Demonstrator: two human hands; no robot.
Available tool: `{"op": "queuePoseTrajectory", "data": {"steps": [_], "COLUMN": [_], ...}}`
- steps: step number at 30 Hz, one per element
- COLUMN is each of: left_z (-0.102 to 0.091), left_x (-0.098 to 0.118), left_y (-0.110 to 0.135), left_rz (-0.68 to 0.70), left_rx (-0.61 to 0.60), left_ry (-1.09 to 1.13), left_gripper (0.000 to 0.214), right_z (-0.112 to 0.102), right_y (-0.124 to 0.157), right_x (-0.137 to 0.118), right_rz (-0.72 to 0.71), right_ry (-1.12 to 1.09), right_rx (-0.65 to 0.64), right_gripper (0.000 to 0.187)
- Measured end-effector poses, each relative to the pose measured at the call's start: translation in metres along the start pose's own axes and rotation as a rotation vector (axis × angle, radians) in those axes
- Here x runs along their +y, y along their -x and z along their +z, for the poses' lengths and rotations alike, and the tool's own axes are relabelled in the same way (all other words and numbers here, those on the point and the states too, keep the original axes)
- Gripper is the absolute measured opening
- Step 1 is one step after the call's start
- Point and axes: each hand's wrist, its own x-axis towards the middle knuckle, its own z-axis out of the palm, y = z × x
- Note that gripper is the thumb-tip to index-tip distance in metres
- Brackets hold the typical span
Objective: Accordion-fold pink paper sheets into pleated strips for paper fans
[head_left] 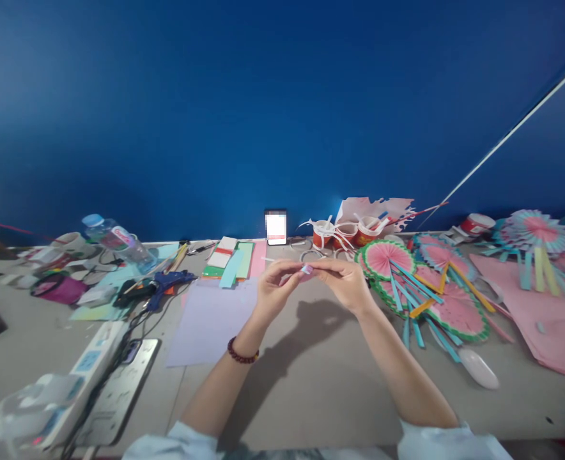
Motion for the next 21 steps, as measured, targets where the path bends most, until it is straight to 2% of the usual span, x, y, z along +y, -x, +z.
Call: {"op": "queuePoseTrajectory", "data": {"steps": [6, 21], "left_z": [0.002, 0.004], "left_x": [0.01, 0.021], "left_y": [0.002, 0.001], "left_rz": [0.189, 0.334], "left_rx": [0.001, -0.014], "left_ry": [-0.191, -0.314], "left_gripper": [0.017, 0.018], "right_z": [0.001, 0.002], "right_y": [0.003, 0.007], "right_x": [-0.003, -0.009], "right_rz": [-0.071, -0.139], "right_ry": [-0.03, -0.021], "right_rx": [0.029, 0.049], "right_gripper": [0.01, 0.006]}}
